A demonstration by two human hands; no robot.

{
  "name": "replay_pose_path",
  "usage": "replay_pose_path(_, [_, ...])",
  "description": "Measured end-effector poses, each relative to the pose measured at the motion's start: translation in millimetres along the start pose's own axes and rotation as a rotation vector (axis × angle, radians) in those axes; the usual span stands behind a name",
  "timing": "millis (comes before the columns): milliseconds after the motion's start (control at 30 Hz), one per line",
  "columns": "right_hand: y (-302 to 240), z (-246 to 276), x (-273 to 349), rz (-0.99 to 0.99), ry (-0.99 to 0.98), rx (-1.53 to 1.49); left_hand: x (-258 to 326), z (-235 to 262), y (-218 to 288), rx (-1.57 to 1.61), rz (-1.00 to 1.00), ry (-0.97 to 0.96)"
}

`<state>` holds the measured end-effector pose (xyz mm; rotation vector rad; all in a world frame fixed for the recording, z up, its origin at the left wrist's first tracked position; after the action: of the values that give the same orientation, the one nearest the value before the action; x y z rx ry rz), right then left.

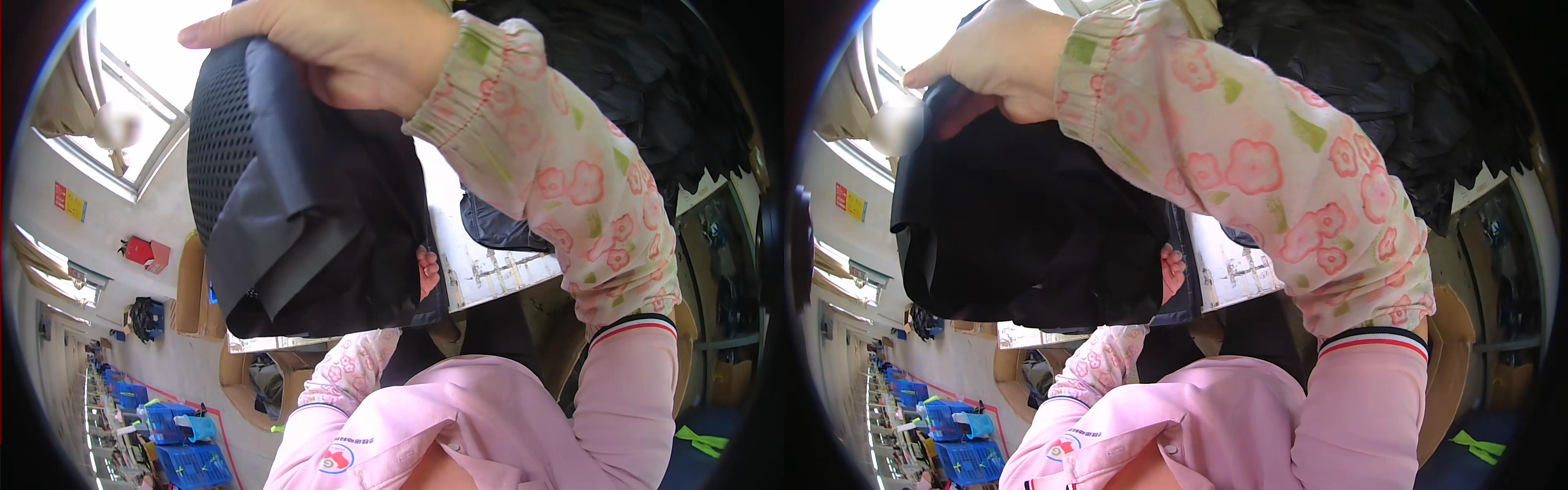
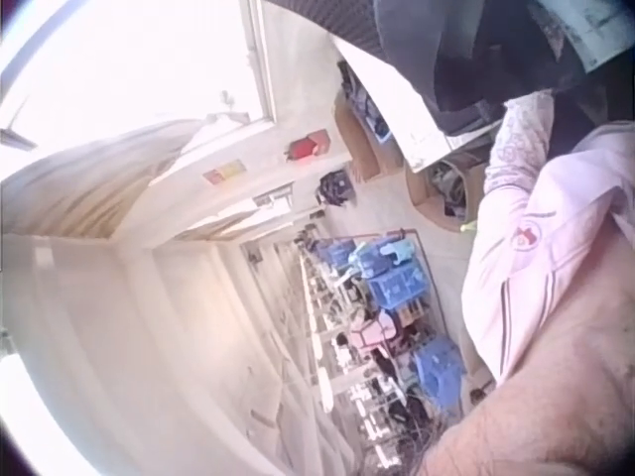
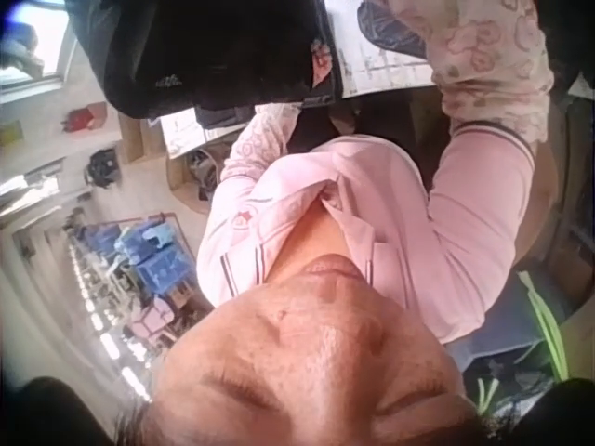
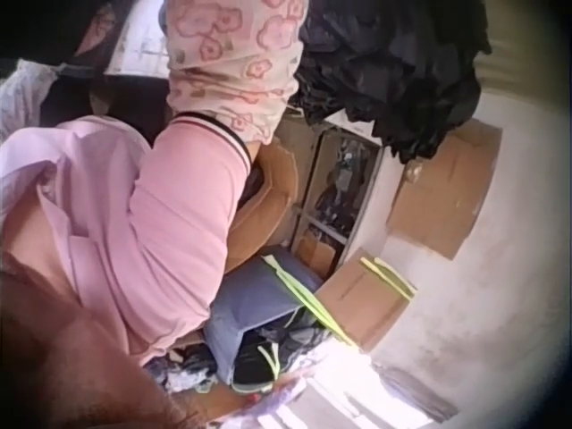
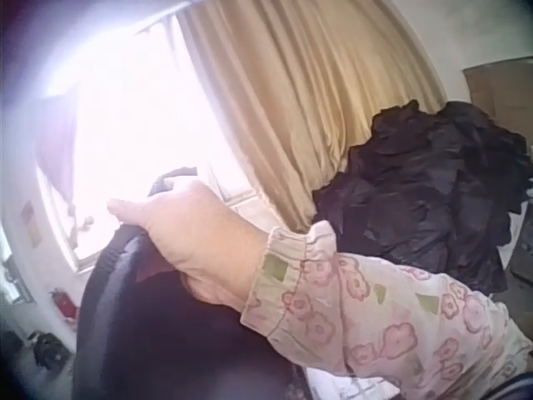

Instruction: Sorting and inspecting black fabric panels or padded garment pieces at a workstation.

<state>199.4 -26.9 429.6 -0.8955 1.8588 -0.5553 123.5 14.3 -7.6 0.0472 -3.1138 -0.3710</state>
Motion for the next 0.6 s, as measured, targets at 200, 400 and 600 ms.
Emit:
replay_pose_path(200, [-11, 15, 7, 0.019, -0.080, 0.038, 48, -127, -36, -1.731, -0.349, -0.029])
replay_pose_path(400, [1, 33, 17, -0.083, 0.055, 0.086, 100, -230, 43, -1.547, -1.444, 0.117])
replay_pose_path(600, [14, 50, 18, -0.055, 0.156, 0.074, 77, -250, 64, -1.578, -1.302, 0.237])
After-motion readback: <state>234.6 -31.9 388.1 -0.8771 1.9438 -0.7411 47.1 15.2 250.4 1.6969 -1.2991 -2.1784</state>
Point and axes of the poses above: each hand's wrist, its own x-axis away from the middle knuckle, its own z-axis out of the back of the hand, y = z × x, the point moved 6 cm from there along -x, towards the middle knuckle, and after that the axes turned 2 degrees about -x, right-handed, at the moved point
